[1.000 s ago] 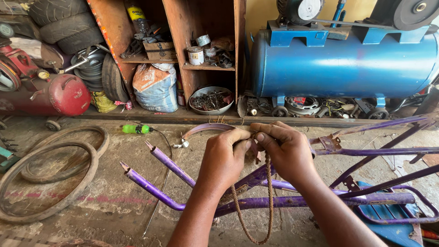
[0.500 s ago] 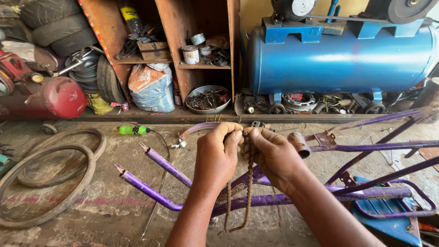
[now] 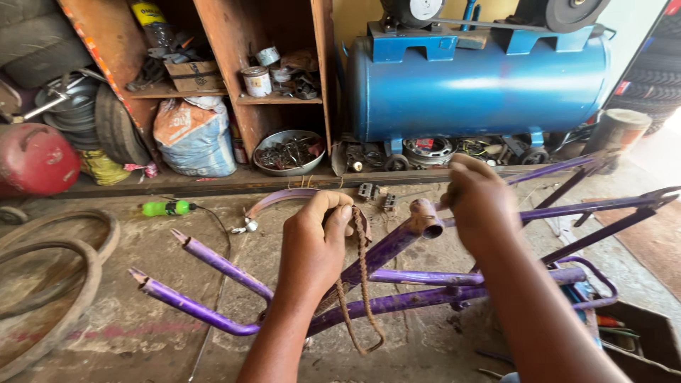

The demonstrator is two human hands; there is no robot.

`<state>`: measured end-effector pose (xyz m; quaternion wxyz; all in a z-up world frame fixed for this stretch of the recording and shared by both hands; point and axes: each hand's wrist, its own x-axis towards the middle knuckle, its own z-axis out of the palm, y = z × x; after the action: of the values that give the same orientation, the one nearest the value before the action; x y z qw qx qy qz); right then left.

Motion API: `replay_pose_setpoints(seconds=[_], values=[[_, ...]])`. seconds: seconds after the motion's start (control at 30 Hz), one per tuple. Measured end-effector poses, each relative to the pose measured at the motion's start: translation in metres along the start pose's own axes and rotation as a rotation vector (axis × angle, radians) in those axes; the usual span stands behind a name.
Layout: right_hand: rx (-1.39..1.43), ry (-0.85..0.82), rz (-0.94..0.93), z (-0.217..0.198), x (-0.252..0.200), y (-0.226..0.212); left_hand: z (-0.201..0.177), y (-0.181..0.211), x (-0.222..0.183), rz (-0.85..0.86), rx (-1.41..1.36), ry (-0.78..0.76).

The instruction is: The person handles a bicycle chain, using pliers to manipulate a link and then coiling it by hand before placing it on the ground near a bicycle frame.

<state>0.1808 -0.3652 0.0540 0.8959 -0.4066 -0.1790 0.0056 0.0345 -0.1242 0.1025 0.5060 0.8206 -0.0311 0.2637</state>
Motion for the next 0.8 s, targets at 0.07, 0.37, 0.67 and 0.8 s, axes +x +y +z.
replay_pose_setpoints(seconds=[0.07, 0.37, 0.67, 0.8], values=[[0.317, -0.019, 0.12, -0.026, 0.001, -0.015, 0.001, -0.002, 0.001, 0.002, -0.007, 0.005], [0.149, 0.322, 0.028, 0.01, -0.022, -0.041, 0.018, 0.0, 0.006, -0.007, -0.059, 0.0], [-0.391, 0.132, -0.098, 0.053, -0.043, -0.033, 0.017, -0.008, 0.008, 0.155, -0.047, 0.122], [-0.753, 0.005, -0.071, 0.087, -0.056, -0.014, 0.014, -0.001, 0.009, -0.026, -0.187, 0.103]])
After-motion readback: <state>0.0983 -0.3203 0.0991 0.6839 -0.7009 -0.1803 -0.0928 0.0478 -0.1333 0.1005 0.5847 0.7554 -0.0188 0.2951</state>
